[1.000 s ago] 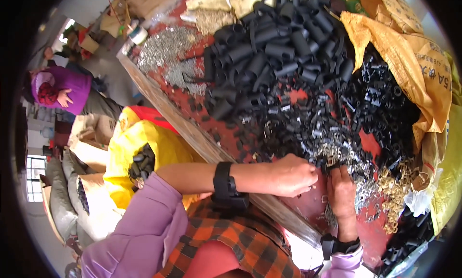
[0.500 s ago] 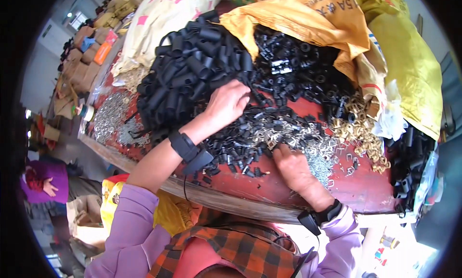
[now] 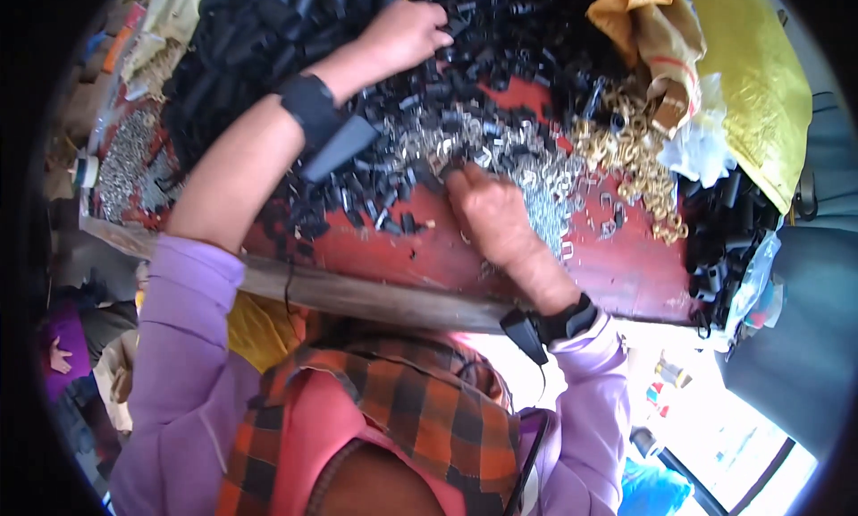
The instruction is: Assembling small hardware components by manually inserting pins and springs into plastic housings.
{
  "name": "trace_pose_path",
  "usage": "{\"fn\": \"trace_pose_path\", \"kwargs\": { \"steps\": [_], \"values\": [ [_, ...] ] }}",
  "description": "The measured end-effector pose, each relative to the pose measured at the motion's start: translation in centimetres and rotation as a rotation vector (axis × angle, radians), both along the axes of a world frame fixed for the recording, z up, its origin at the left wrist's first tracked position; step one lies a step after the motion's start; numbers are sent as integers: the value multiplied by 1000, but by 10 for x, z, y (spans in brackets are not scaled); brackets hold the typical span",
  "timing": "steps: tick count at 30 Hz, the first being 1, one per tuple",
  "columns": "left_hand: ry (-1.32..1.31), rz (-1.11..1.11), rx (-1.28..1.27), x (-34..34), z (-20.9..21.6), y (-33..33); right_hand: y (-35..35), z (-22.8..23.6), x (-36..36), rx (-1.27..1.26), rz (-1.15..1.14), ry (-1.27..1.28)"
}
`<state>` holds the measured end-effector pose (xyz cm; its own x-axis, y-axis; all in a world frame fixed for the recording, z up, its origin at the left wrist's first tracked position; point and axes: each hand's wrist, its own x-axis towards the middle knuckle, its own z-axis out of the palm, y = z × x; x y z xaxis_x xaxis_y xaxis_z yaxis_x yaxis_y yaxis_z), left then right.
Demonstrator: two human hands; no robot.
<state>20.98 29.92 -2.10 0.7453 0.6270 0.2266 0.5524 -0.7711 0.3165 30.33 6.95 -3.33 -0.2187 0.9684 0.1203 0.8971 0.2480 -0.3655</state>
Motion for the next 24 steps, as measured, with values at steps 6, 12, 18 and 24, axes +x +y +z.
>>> {"fn": "trace_pose_path", "kwargs": {
  "steps": [6, 12, 18, 24],
  "values": [
    [169, 39, -369, -71, 24, -17, -12, 5, 5, -11, -78, 55],
    [30, -255, 23, -96, 33, -61, -13, -2, 0, 14, -75, 144],
    [112, -453, 129, -74, -5, -33, -1, -3, -20, -34, -163, 62],
    [-122, -408, 11, -80, 7, -29, 5, -10, -19, -41, -200, 6]
  ]
}}
